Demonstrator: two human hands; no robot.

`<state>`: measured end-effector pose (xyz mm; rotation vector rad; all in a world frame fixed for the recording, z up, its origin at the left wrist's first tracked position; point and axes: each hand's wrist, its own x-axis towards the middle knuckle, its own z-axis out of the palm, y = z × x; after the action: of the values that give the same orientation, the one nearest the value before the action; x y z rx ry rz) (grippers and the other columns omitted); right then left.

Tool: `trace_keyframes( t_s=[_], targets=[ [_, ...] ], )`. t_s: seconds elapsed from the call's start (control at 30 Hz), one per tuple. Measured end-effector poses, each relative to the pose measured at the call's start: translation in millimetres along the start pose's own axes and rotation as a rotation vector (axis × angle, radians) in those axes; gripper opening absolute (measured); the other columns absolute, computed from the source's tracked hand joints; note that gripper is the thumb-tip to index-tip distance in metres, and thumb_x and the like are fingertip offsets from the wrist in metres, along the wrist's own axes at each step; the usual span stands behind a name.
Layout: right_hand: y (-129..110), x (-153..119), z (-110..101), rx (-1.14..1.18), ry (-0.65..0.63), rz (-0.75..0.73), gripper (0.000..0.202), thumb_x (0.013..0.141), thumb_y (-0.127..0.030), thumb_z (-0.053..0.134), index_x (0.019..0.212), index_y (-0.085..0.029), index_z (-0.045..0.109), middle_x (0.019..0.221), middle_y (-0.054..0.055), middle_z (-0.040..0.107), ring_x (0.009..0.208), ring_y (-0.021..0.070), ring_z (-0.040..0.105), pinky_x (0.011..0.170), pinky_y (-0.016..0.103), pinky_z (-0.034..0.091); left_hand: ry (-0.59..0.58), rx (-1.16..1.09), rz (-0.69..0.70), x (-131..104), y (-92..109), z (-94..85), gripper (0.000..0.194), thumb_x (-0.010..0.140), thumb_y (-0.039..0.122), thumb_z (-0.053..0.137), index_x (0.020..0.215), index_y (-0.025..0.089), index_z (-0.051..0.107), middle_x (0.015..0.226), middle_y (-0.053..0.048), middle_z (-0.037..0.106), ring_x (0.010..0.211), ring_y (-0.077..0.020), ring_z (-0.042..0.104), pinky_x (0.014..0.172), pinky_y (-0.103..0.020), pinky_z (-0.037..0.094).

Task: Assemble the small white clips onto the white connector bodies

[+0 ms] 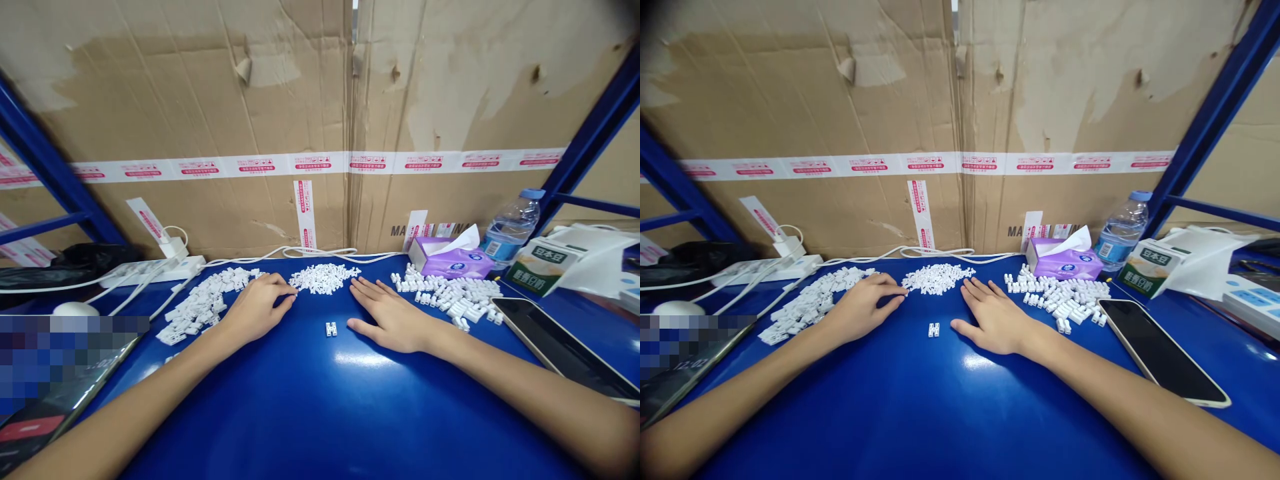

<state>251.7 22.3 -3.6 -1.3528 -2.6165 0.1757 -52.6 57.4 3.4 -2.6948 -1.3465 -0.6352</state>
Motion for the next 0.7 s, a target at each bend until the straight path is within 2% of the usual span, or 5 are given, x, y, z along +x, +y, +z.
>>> trace_keyframes(
  t_s=[0.17, 0.3, 0.43, 0.57, 0.7],
  targets=[
    [0.6, 0.1, 0.9, 0.003, 0.002, -0.002, 0.084, 0.099, -0.067, 0.038, 0.157, -0.005, 0.036, 0.162, 0.021, 0.030, 0.153, 0.0353, 0.023, 0.125, 0.058, 0.019, -0.045, -0.086, 0.049, 0.9, 8.3, -7.4, 0.020, 0.094, 0.025, 0.059, 0.088, 0.021, 0.078, 0.092, -0.006, 0.074, 0.087, -0.0240, 0.067, 0.080, -0.040, 0.052],
    [1.6, 0.3, 3.0, 0.027, 0.022, -0.005, 0.083, 0.098, -0.066, 0.040, 0.156, -0.007, 0.039, 0.162, 0.021, 0.033, 0.153, 0.0367, 0.024, 0.125, 0.060, 0.019, -0.078, -0.152, 0.065, -0.1, 15.6, -10.8, 0.018, 0.090, 0.022, 0.060, 0.084, 0.022, 0.077, 0.085, -0.005, 0.075, 0.078, -0.0213, 0.068, 0.074, -0.036, 0.053],
    [2.9, 0.9, 3.0, 0.058, 0.049, -0.004, 0.081, 0.097, -0.066, 0.044, 0.155, -0.009, 0.042, 0.161, 0.021, 0.036, 0.152, 0.0376, 0.027, 0.123, 0.062, 0.020, -0.095, -0.183, 0.068, -1.3, 24.6, -11.9, 0.017, 0.088, 0.022, 0.061, 0.085, 0.022, 0.078, 0.084, -0.004, 0.076, 0.078, -0.0214, 0.069, 0.075, -0.036, 0.054],
    [-4.2, 1.0, -2.8, 0.126, 0.103, -0.033, 0.061, 0.095, -0.057, 0.057, 0.141, -0.017, 0.061, 0.155, 0.017, 0.049, 0.150, 0.0372, 0.034, 0.119, 0.063, 0.028, -0.115, -0.229, 0.124, -3.2, 32.7, -11.3, 0.023, 0.092, 0.021, 0.058, 0.099, 0.023, 0.080, 0.097, -0.006, 0.077, 0.087, -0.0217, 0.070, 0.081, -0.037, 0.055],
    [-18.5, -0.4, -4.7, 0.210, 0.152, -0.064, 0.043, 0.092, -0.048, 0.066, 0.125, -0.021, 0.071, 0.144, 0.013, 0.061, 0.142, 0.0351, 0.045, 0.114, 0.059, 0.034, -0.123, -0.251, 0.164, -5.0, 40.0, -11.1, 0.024, 0.095, 0.020, 0.055, 0.096, 0.023, 0.079, 0.098, -0.006, 0.076, 0.088, -0.0213, 0.070, 0.083, -0.037, 0.055]
  ],
)
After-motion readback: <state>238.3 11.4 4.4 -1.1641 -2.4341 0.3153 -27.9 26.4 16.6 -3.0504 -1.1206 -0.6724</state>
